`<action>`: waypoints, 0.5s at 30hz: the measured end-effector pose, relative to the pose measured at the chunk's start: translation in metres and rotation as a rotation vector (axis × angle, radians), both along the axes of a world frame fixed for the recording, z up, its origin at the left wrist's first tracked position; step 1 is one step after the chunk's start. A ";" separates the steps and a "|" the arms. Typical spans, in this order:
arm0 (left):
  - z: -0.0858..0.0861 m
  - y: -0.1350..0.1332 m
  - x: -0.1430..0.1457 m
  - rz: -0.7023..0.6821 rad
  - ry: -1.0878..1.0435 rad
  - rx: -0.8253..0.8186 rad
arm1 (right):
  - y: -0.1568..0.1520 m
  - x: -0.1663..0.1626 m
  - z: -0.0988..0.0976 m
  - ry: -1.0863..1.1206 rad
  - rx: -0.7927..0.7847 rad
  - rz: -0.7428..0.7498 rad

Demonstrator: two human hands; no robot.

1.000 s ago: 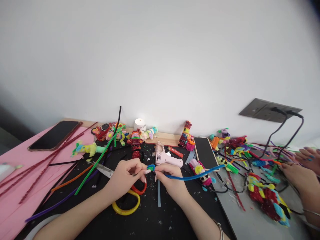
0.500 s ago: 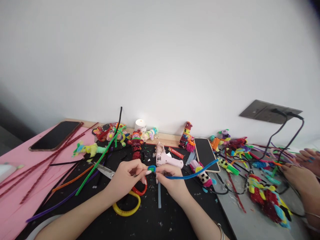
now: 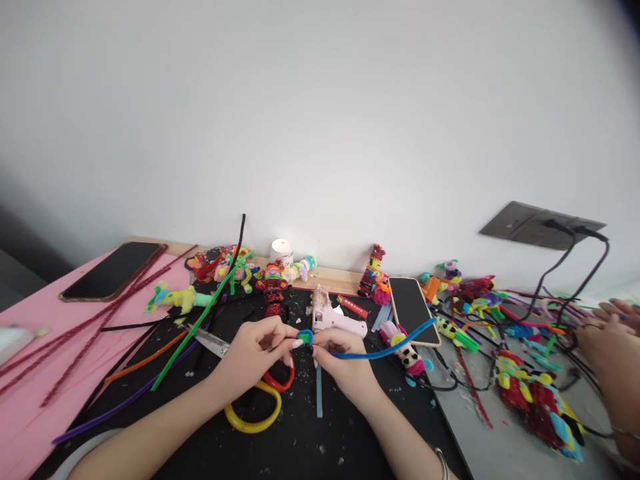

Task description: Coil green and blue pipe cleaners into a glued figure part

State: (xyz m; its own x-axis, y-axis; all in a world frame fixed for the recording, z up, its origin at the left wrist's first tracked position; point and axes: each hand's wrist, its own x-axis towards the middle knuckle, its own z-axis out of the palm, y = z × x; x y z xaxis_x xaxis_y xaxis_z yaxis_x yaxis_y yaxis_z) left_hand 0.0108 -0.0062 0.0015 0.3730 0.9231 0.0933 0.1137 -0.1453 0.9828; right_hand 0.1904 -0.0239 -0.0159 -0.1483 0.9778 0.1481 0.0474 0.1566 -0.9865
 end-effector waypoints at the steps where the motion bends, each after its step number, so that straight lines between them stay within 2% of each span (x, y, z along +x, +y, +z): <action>1: 0.001 0.000 0.000 0.008 0.006 0.002 | 0.000 0.000 0.000 -0.005 0.001 -0.003; 15: 0.000 0.002 -0.001 0.034 0.013 0.028 | 0.001 -0.001 0.001 -0.024 -0.020 -0.037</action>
State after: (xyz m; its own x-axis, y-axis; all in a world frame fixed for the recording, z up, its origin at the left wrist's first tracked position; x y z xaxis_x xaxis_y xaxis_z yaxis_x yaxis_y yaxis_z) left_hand 0.0097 -0.0046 0.0016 0.3429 0.9323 0.1148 0.1316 -0.1686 0.9769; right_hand 0.1898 -0.0227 -0.0146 -0.1156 0.9853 0.1254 0.0763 0.1347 -0.9879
